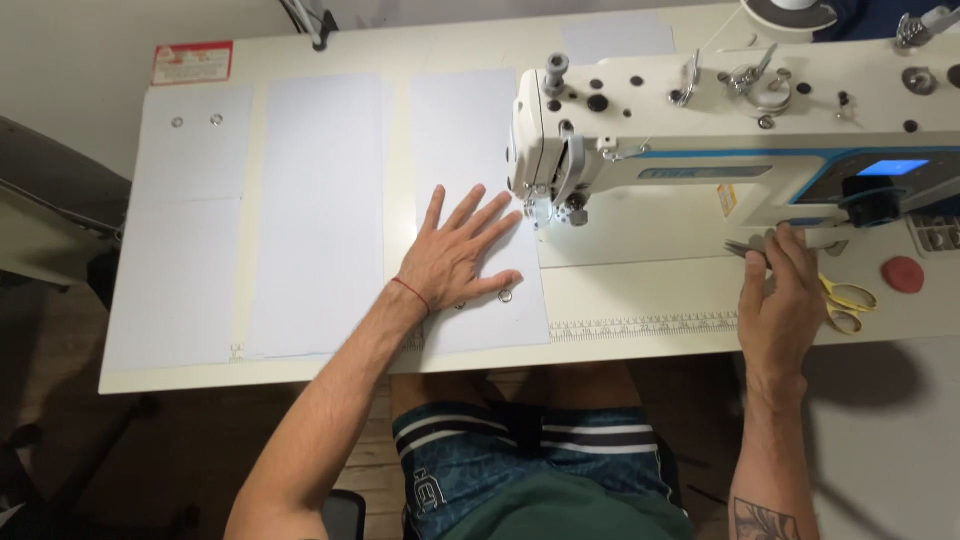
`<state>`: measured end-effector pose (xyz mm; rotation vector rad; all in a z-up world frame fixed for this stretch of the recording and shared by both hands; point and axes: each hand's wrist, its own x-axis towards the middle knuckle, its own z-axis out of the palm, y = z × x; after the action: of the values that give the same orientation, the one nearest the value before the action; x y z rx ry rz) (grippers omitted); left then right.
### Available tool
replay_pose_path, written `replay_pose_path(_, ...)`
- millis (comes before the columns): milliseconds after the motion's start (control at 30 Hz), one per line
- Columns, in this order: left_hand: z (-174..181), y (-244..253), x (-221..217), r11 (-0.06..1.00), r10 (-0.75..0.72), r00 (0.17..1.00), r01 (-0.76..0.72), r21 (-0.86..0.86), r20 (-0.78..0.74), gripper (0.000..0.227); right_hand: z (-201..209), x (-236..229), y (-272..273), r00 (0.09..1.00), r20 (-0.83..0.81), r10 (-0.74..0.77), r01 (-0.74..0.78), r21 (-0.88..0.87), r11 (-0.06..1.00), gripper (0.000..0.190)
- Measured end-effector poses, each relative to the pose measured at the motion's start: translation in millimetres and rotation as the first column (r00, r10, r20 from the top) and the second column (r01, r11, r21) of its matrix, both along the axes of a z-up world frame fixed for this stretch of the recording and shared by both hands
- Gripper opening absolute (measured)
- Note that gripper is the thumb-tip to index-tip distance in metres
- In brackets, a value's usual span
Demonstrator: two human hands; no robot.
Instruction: Cut and trim white leather pieces with grommets using scissors at a sewing station
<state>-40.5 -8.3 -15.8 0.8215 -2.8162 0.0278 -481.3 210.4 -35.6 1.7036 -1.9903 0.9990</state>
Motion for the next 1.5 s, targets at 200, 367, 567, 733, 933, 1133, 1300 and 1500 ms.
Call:
replay_pose_path(200,1,1,0,1.000,0.006,1.000,-0.005,-0.030,0.010,0.097,6,5,-2,0.999,-0.041,-0.002,0.001,-0.018,1.000,0.044)
replay_pose_path(367,-1,-1,0,1.000,0.003,1.000,-0.003,-0.024,0.008,0.104,4,4,-2,0.998,-0.057,-0.005,0.004,-0.025,1.000,0.039)
replay_pose_path(567,-4,-1,1,0.999,-0.018,1.000,0.017,-0.050,-0.013,0.122,5,5,-1,0.999,-0.035,-0.004,0.003,-0.022,1.000,0.040)
replay_pose_path(733,0,-1,1,0.999,-0.020,1.000,0.020,-0.044,-0.017,0.122,7,6,-2,1.000,-0.023,-0.012,0.012,-0.017,1.000,0.038)
replay_pose_path(933,2,1,2,0.999,-0.022,0.999,0.021,-0.047,-0.033,0.121,11,10,-2,1.000,-0.011,-0.024,0.024,0.004,1.000,0.039)
replay_pose_path(1133,3,2,2,0.998,-0.024,0.999,0.022,-0.054,-0.045,0.119,10,8,-4,0.999,-0.030,-0.018,0.018,-0.016,1.000,0.034)
replay_pose_path(1300,2,4,4,0.998,-0.025,0.999,0.023,-0.050,-0.041,0.121,13,11,-4,0.999,-0.039,-0.003,0.002,-0.028,1.000,0.036)
replay_pose_path(1500,2,5,5,0.998,-0.035,0.998,0.032,-0.052,-0.050,0.121,11,11,-3,0.998,-0.057,-0.006,0.004,-0.035,0.999,0.041)
